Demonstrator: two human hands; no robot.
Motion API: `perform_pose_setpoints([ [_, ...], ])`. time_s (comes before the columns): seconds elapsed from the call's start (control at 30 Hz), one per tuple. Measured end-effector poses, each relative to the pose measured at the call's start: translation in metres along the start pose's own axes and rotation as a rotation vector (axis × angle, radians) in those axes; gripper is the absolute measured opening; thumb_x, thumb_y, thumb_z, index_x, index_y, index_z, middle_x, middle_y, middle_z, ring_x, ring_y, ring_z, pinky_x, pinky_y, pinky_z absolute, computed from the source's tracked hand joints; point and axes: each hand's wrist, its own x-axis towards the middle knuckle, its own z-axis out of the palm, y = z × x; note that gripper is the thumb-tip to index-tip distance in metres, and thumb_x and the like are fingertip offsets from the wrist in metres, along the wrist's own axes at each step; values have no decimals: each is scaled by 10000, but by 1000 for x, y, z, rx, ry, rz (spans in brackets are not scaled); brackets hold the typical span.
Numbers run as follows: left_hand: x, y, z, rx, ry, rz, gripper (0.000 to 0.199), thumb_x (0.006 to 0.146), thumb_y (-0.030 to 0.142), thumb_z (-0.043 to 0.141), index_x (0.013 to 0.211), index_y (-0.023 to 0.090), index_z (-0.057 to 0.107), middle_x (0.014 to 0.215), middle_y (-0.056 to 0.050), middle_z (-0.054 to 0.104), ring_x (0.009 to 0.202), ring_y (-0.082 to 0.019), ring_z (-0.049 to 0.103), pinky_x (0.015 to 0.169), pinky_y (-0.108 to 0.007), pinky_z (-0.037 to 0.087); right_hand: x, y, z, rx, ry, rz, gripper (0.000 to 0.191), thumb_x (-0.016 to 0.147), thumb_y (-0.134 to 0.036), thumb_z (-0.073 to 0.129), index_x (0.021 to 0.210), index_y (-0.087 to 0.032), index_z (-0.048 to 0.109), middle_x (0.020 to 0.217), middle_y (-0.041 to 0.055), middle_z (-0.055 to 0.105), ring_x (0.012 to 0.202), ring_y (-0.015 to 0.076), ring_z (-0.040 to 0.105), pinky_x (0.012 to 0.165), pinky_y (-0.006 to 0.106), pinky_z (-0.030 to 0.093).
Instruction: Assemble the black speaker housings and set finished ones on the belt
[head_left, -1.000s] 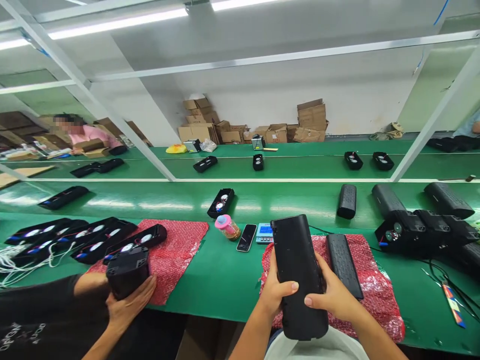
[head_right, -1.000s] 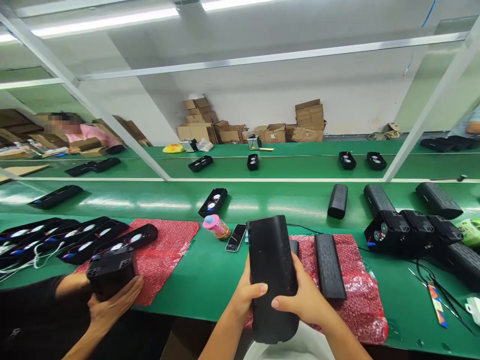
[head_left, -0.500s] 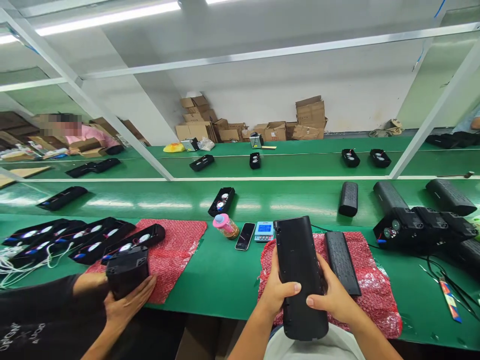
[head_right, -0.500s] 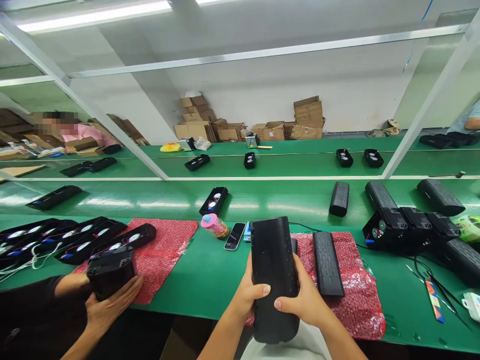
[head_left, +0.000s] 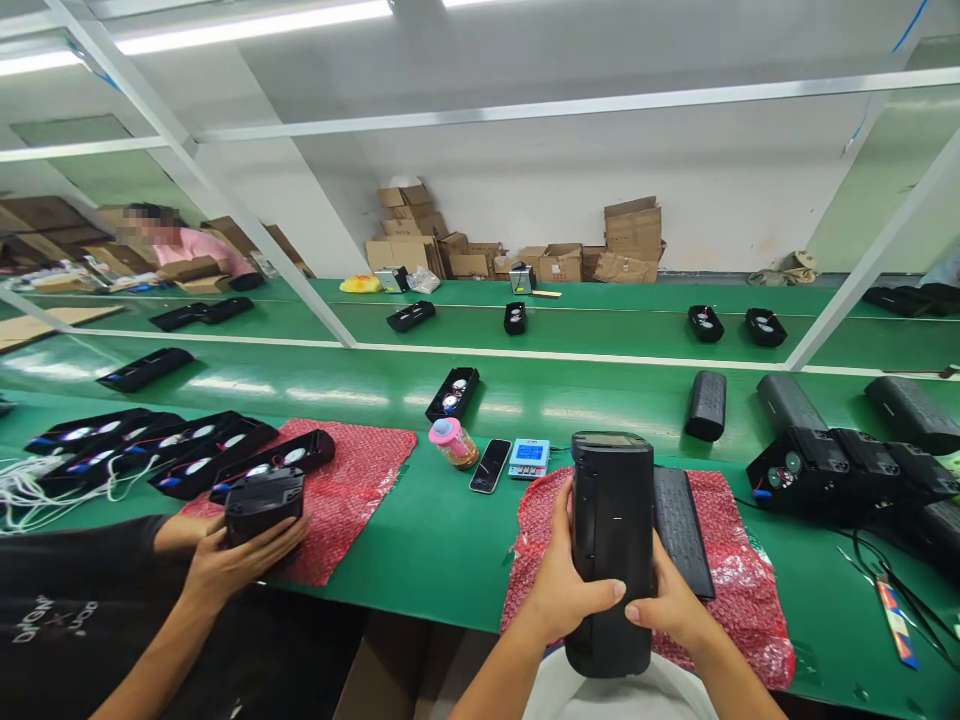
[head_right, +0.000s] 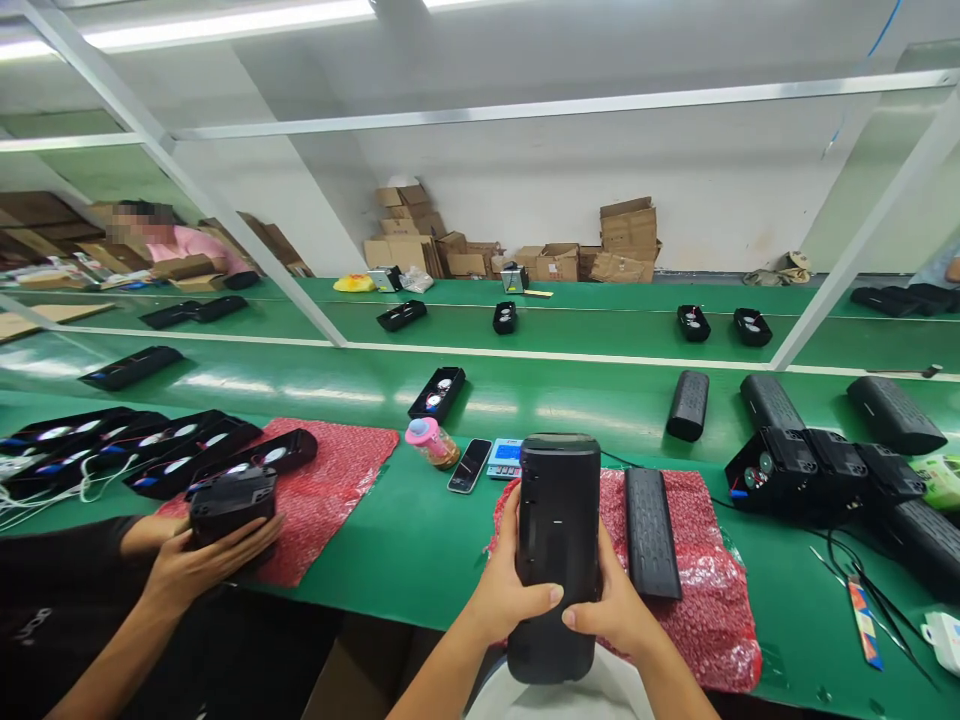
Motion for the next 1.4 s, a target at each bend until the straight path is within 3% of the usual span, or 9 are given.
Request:
perform_pose_setpoints([
  [0.1, 0, 1, 3, 38, 3, -13, 1194, 535, 184, 776, 1472, 272, 40, 1490, -120, 310, 1319, -338, 378, 1074, -441, 367, 0, 7, -4, 4, 22, -7, 916, 569, -385, 849, 1321, -278, 337, 1296, 114, 530, 1189, 334, 512, 1014, 516, 387],
  [0.33, 5, -4, 4, 0, -32, -57, 1211, 536, 165, 779, 1473, 247, 15, 1497, -138, 291, 1325, -343, 367, 1086, -461, 337, -6, 3, 2, 82, 102, 28, 940, 560, -368, 833, 1351, -268, 336, 1275, 101, 553, 1149, 324, 538, 978, 499, 430],
  [0.57, 12, -15, -1, -189, 31, -213, 1127, 504, 182, 807, 1441, 239, 183, 1391, -130, 471, 1231, -333, 490, 1038, -456, 392, -8, -4, 12, 123, 156, 113, 781, 643, -338, 780, 1315, -264, 390, 1249, 89, 577, 1111, 306, 569, 970, 484, 441],
  [0.8, 8, -15, -4, -227, 37, -275, 1119, 511, 183, 809, 1435, 221, 181, 1288, -132, 569, 1138, -323, 568, 1008, -463, 420, -8, 3, 12, 181, 195, 130, 801, 629, -309, 790, 1308, -248, 370, 1222, 87, 599, 1090, 299, 586, 967, 473, 448],
  [1.4, 8, -16, -8, -222, 103, -309, 1087, 523, 178, 797, 1441, 231, 216, 1362, -129, 512, 1195, -322, 527, 1022, -451, 409, -5, 10, 14, 194, 233, 206, 785, 619, -291, 770, 1291, -239, 368, 1170, 80, 632, 1045, 302, 619, 951, 482, 470],
])
